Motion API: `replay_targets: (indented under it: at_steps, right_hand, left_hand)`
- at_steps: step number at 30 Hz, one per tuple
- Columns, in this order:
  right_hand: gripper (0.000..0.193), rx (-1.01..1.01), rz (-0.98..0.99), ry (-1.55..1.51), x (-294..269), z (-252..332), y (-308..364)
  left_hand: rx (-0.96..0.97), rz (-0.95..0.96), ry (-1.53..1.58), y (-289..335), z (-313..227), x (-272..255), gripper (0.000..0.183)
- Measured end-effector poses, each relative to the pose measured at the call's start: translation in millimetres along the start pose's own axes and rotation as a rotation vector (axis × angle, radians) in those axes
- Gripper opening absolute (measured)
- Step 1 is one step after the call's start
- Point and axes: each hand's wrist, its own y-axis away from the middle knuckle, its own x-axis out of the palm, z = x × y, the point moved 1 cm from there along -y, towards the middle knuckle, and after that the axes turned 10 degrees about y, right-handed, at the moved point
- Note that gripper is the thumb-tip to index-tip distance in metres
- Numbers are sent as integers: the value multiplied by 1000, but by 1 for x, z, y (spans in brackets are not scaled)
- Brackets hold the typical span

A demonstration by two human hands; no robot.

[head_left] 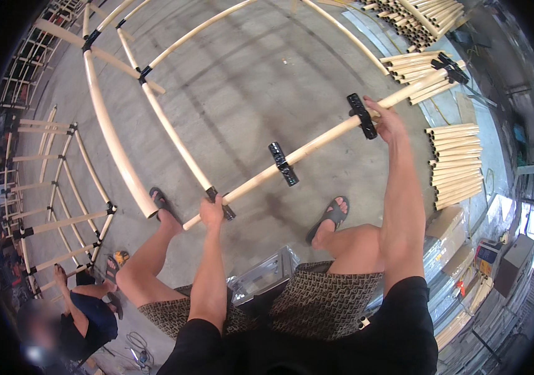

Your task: The person picks up black connectors from a cardboard box and long wooden poles, slides the connectors onto a pole by hand, and then uses a power drill to tighten the fasteners to build a large frame.

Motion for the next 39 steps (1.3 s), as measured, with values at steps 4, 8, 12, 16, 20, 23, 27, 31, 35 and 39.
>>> replay_targets:
  at_steps: [4,8,12,16,20,23,27,31,35,39]
  right_hand:
    - [58,-111,44,9,0,-2,-4]
    - [47,-169,-23,23,11,-7,-21]
    - [31,-107,-230,154,18,-15,-34]
    - [22,-59,-253,127,9,-19,-34]
    - [22,-46,-187,170,29,-16,-34]
    - [23,-46,-225,169,7,-20,-36]
    - [21,-29,-219,173,14,-15,-29]
    - [26,-78,-181,177,22,-5,-20]
    - [35,-186,-186,201,19,-3,-18]
    - [35,-129,-182,182,25,1,-17]
  left_hand:
    - [-110,33,111,-12,18,7,49]
    - [-16,13,62,-12,17,5,49]
    - [-120,128,212,-14,-15,-9,45]
    - [-18,61,164,-8,-16,-6,46]
    - [39,33,152,-13,32,-15,45]
    - [295,43,94,8,-15,-19,46]
    - [-56,537,478,57,-115,-10,66]
    - [-187,679,696,72,-193,26,74]
    - [-291,858,793,57,-218,58,59]
    - [-358,900,844,37,-205,84,46]
